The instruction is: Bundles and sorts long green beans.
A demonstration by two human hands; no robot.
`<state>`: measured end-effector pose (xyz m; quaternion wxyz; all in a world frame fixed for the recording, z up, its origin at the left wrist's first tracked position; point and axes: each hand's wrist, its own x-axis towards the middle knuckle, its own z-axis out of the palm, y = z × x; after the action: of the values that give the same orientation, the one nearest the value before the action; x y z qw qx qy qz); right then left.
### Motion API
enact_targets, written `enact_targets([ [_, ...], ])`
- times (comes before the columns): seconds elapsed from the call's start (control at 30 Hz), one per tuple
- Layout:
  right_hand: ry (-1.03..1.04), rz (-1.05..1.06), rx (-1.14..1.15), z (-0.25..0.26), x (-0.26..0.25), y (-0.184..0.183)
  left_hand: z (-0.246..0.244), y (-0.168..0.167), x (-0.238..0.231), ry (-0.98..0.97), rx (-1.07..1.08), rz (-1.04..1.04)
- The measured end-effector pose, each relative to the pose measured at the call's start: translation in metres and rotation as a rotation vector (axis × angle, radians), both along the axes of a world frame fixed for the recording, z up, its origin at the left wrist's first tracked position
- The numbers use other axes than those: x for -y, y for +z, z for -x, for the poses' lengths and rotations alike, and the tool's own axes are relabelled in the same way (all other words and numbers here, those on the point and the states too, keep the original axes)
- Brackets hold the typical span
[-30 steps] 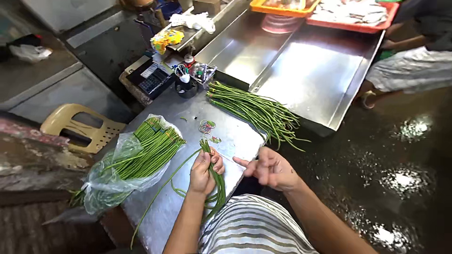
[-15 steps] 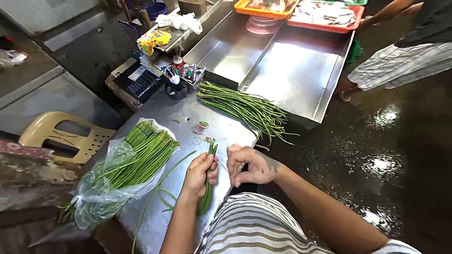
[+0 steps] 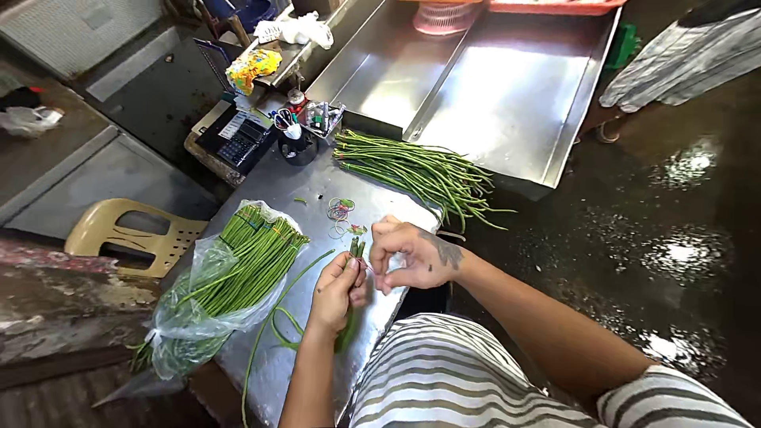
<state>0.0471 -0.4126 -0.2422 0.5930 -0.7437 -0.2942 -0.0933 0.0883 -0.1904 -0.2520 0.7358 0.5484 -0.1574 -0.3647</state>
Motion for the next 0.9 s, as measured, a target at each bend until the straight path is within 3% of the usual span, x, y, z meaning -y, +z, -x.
enact_targets([
  [0.03, 0.074, -0.202, -0.071, 0.001, 0.002, -0.010, 0.001, -0.002, -0.002, -0.020, -0.185, 0.222],
  [0.1, 0.191, -0.632, -0.259, -0.001, 0.006, -0.029, 0.006, -0.009, 0.001, -0.031, -0.312, 0.527],
  [0.2, 0.197, -0.902, -0.445, -0.002, -0.005, -0.034, 0.019, -0.019, 0.015, 0.041, -0.124, 0.604],
  [0.27, 0.153, -0.841, -0.434, -0.007, -0.013, -0.023, 0.021, -0.019, 0.022, 0.071, 0.080, 0.512],
  [0.47, -0.049, -0.128, -0.002, -0.012, -0.004, 0.028, 0.019, -0.002, 0.015, 0.220, 0.735, -0.108],
  [0.57, -0.119, 0.074, 0.117, -0.001, 0.006, 0.046, 0.019, 0.001, 0.015, 0.220, 0.926, -0.354],
  [0.67, -0.043, 0.050, 0.134, 0.003, 0.018, 0.042, 0.026, -0.008, 0.024, 0.200, 0.785, -0.366],
  [0.77, 0.091, -0.218, 0.034, 0.007, 0.036, 0.023, 0.034, -0.013, 0.031, 0.156, 0.561, -0.218],
  [0.9, 0.061, -0.468, -0.124, 0.018, 0.057, -0.019, 0.040, -0.015, 0.040, 0.198, 0.455, -0.103],
])
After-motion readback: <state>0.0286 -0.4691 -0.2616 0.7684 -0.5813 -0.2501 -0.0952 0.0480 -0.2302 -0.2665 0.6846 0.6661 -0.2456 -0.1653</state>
